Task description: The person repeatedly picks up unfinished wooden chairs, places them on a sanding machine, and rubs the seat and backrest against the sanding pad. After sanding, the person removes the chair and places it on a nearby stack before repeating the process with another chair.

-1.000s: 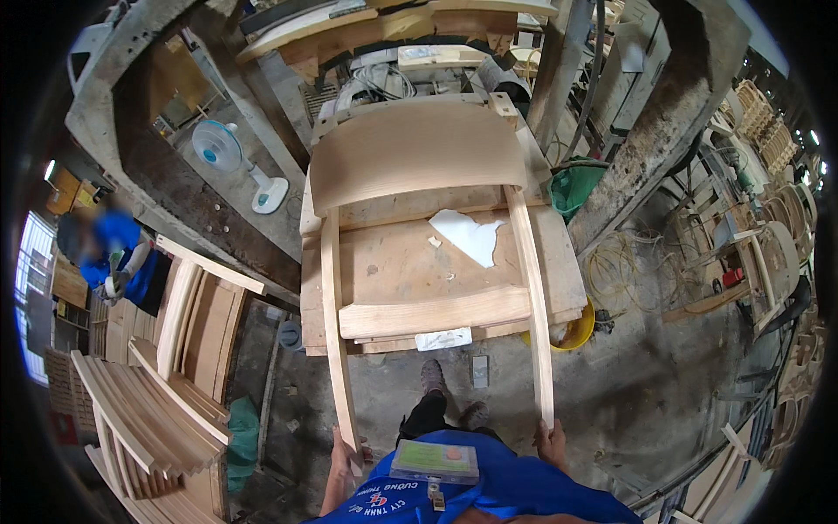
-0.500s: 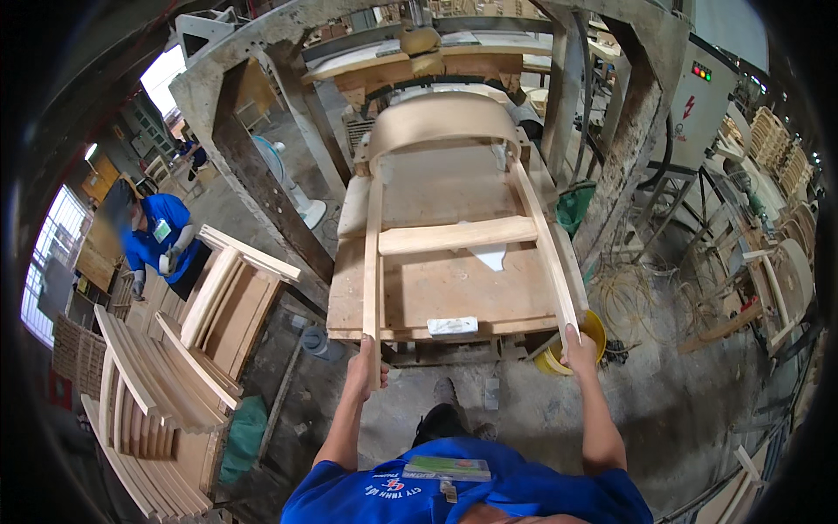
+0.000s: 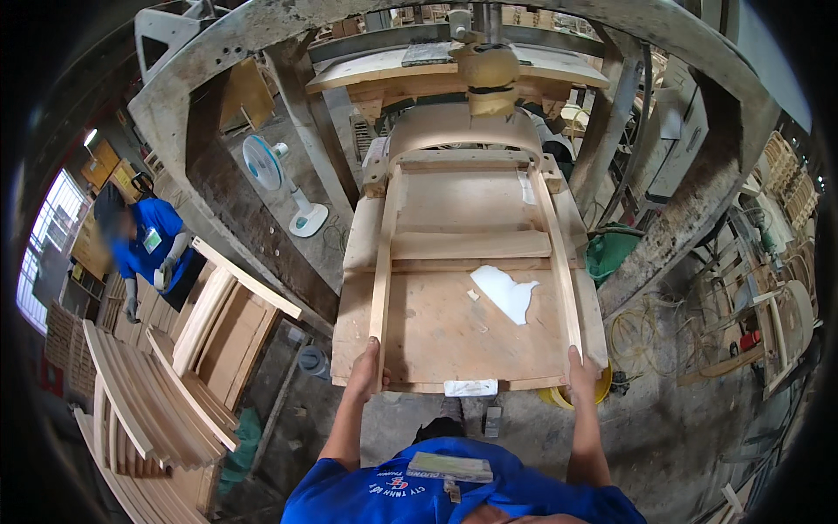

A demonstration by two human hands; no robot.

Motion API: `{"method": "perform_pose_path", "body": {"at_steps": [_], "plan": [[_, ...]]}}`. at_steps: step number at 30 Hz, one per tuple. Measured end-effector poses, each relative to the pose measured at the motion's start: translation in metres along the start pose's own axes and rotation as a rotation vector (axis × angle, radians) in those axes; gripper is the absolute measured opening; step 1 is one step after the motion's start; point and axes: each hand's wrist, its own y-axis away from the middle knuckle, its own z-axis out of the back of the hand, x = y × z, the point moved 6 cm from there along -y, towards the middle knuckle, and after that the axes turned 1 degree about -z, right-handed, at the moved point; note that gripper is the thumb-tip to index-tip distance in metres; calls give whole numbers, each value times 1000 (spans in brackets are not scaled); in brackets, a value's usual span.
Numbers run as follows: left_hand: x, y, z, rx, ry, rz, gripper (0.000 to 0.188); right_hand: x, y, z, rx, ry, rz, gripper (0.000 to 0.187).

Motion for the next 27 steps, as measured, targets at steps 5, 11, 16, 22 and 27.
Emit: {"method": "perform_pose_path", "body": {"at_steps": [5, 11, 16, 22, 27], "plan": [[-16, -24, 0, -8, -36, 20, 78, 21, -12, -16, -4, 37, -57, 53], [-20, -35, -1, 8, -24, 30, 74, 21, -18, -19, -20, 11, -27, 52], [-15, -39, 0, 18, -11, 59, 72, 23, -21, -20, -54, -14, -55, 50], [-15, -38, 1, 16, -6, 78, 71, 33, -13, -23, -28, -8, -116, 47], [-17, -36, -3, 23, -6, 74, 71, 22, -20, -20, -70, -12, -67, 46]]}}
